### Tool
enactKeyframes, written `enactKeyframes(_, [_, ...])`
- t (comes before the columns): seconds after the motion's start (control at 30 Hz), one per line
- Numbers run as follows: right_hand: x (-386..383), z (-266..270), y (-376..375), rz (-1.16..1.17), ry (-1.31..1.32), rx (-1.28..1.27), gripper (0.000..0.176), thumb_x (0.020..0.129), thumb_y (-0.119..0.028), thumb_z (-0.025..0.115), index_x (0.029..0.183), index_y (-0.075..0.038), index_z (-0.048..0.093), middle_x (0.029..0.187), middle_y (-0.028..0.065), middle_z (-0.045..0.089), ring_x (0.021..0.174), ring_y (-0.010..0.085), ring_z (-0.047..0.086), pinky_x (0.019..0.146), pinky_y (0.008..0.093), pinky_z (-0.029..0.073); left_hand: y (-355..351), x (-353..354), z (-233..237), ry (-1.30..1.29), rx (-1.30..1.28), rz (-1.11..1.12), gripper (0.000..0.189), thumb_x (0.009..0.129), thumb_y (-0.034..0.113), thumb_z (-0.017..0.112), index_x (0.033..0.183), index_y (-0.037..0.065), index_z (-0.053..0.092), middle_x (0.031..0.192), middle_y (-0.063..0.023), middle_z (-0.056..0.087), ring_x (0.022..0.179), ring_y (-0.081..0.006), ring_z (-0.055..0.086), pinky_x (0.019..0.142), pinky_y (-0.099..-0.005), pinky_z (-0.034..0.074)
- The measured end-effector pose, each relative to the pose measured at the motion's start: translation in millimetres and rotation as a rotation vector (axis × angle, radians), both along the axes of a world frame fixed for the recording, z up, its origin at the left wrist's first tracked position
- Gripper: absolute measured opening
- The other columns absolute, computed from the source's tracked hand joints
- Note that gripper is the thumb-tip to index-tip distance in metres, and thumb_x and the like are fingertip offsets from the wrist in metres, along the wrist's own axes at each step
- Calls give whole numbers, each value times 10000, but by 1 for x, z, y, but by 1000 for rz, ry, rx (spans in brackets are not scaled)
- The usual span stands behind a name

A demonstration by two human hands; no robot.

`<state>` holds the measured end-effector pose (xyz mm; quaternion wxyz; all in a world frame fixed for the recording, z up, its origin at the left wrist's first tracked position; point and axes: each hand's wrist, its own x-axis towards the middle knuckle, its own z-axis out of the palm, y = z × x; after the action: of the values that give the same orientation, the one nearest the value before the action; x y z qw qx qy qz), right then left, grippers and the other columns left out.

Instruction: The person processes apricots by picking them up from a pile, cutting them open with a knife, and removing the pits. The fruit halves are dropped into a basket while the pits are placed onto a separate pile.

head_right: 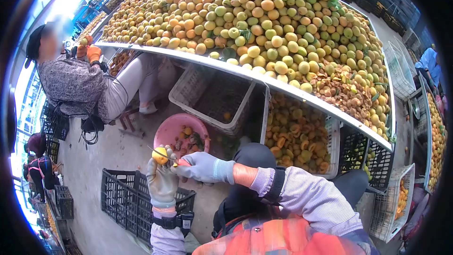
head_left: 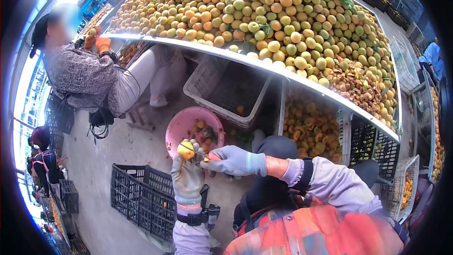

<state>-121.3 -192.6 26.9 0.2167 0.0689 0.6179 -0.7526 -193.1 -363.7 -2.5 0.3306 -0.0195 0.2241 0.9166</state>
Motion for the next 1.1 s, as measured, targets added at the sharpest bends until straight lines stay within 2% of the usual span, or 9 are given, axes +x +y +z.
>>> enactKeyframes(0.1, [11,8,13,17,5,18,362,890,-442,553,819,-90,600,689,-18,573,494,52,466,421,227,392,16,7,8,37,40,-59,463,935,229,492,1322,0,384,1271,-168,491,1116,-275,531,987,-384,423])
enactKeyframes(0.17, [16,5,19,2,114,53,358,893,-434,555,838,-83,595,702,-16,585,487,56,465,435,222,394,24,10,10,65,26,-89,471,934,236,499,1326,4,381,1259,-162,501,1120,-270,531,992,-384,420])
enactKeyframes(0.27, [26,8,26,-29,3,22,367,894,-433,554,813,-78,599,715,-14,598,492,56,475,439,216,403,40,19,20,93,14,-121,487,930,247,511,1330,4,376,1234,-152,521,1126,-263,530,999,-387,413])
enactKeyframes(0.4, [37,-1,30,-82,90,19,390,890,-459,547,804,-83,605,701,-20,593,492,60,489,428,217,405,56,27,25,86,79,-158,490,928,216,510,1343,3,358,1253,-148,510,1154,-267,513,1025,-404,385])
enactKeyframes(0.57, [57,35,41,-121,13,-85,443,897,-508,499,800,-90,610,523,-22,504,390,47,428,374,201,314,65,32,30,51,174,-189,488,914,96,457,1375,16,317,1345,-157,425,1244,-278,429,1067,-430,334])
enactKeyframes(0.7, [65,26,40,-125,30,-84,476,896,-541,471,800,-98,612,459,-26,453,354,50,392,351,206,286,73,40,38,34,245,-180,548,881,12,411,1407,21,257,1409,-173,349,1314,-293,343,1103,-449,275])
enactKeyframes(0.83, [75,29,42,-139,8,-98,472,895,-539,478,783,-98,603,466,-23,459,346,53,382,348,205,286,79,47,45,129,191,-181,568,880,9,398,1421,32,227,1429,-172,324,1333,-296,317,1119,-456,238])
enactKeyframes(0.9, [78,32,44,-144,12,-98,473,895,-540,476,780,-98,601,466,-21,459,342,54,379,345,206,286,80,49,43,198,112,-210,547,905,79,435,1415,25,245,1401,-149,374,1307,-284,364,1124,-462,216])
enactKeyframes(1.1, [87,36,48,-153,9,-109,483,893,-556,464,777,-106,596,464,-22,463,333,56,374,333,207,288,90,55,45,187,108,-201,549,912,108,442,1418,34,243,1406,-138,374,1299,-283,376,1121,-467,225])
